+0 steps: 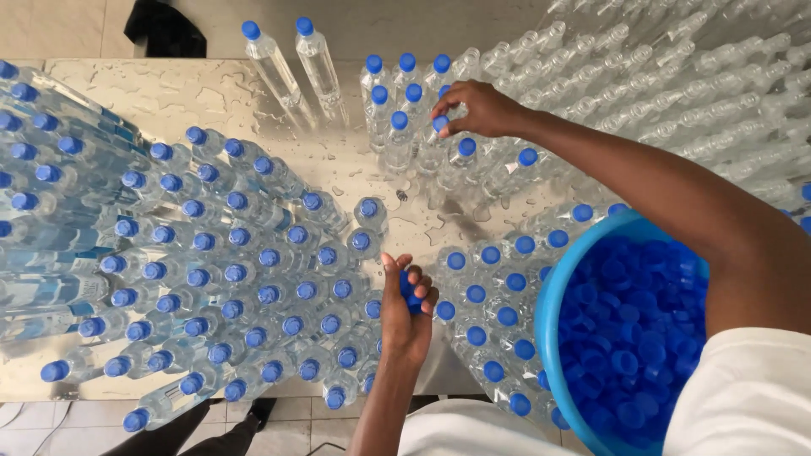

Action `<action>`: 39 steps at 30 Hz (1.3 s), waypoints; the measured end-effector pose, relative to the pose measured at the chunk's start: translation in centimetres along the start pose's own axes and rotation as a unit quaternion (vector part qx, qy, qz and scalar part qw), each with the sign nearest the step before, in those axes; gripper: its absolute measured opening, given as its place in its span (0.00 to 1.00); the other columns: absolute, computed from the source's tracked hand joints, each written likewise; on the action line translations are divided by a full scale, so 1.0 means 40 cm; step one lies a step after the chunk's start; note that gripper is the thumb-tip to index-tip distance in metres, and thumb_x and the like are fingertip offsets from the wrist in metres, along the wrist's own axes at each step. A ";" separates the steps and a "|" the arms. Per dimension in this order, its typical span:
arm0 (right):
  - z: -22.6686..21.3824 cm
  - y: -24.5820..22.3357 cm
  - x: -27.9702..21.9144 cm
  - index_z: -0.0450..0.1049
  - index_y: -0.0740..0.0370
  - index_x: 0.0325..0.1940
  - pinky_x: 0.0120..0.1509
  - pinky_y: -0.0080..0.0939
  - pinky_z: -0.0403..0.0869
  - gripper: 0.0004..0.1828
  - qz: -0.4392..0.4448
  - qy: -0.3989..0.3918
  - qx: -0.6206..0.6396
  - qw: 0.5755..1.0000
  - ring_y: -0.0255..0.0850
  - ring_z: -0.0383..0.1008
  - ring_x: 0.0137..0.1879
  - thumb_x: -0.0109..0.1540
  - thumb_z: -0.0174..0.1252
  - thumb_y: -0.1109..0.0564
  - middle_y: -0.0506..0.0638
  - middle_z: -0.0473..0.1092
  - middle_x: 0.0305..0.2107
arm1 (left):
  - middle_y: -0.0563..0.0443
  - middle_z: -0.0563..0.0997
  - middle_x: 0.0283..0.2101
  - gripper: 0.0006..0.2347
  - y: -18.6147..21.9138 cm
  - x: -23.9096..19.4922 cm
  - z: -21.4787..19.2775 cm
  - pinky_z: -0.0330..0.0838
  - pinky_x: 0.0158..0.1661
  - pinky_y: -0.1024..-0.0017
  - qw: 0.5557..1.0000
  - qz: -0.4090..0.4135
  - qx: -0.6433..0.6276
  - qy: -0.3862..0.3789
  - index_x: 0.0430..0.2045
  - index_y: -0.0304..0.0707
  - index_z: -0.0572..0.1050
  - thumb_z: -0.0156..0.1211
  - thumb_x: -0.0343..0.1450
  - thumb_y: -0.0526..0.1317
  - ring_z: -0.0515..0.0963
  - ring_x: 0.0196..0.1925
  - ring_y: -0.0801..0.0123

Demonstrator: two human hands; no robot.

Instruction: The person repeatedly picks up clear plastic water bottles from a table and screws blue caps onto them. The capped bottles are placed back on the table among other filled bottles. The person also handles a blue basin filled with caps, occasionally picking up caps from the table or basin to continue the capping process.

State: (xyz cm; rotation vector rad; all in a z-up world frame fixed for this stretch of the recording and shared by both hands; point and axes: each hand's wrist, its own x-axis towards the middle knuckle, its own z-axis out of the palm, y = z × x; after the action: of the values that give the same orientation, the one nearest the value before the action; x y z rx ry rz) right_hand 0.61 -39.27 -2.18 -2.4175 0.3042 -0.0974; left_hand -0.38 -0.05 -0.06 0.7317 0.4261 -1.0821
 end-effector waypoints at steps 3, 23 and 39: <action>0.007 -0.015 -0.009 0.82 0.44 0.55 0.72 0.61 0.54 0.19 0.080 -0.044 -0.044 0.995 0.42 0.75 0.60 0.61 0.75 0.47 0.44 0.77 0.47 | 0.58 0.67 0.25 0.19 -0.006 -0.012 -0.030 0.59 0.19 0.78 0.999 -0.013 -0.028 -0.016 0.36 0.44 0.72 0.54 0.80 0.60 0.65 0.21 0.78; 0.046 0.014 0.014 0.77 0.51 0.70 0.73 0.61 0.50 0.26 0.125 -0.049 -0.151 0.979 0.56 0.77 0.64 0.73 0.59 0.39 0.51 0.83 0.45 | 0.47 0.82 0.47 0.12 -0.014 -0.039 -0.001 0.58 0.22 0.81 0.980 0.071 0.146 -0.114 0.38 0.38 0.76 0.54 0.82 0.48 0.68 0.24 0.79; -0.035 -0.086 -0.136 0.79 0.64 0.61 0.62 0.64 0.75 0.19 -0.121 0.003 -0.087 0.989 0.66 0.78 0.57 0.66 0.69 0.59 0.63 0.76 0.48 | 0.47 0.81 0.38 0.20 -0.036 -0.038 0.060 0.55 0.13 0.84 0.991 -0.011 0.092 -0.100 0.59 0.35 0.73 0.49 0.84 0.54 0.73 0.21 0.75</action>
State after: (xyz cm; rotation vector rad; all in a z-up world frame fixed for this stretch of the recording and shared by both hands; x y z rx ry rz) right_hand -4.21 -36.32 1.18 -2.6187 0.0218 -0.1947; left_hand -2.42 -1.22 2.12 0.7725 0.1639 -1.2140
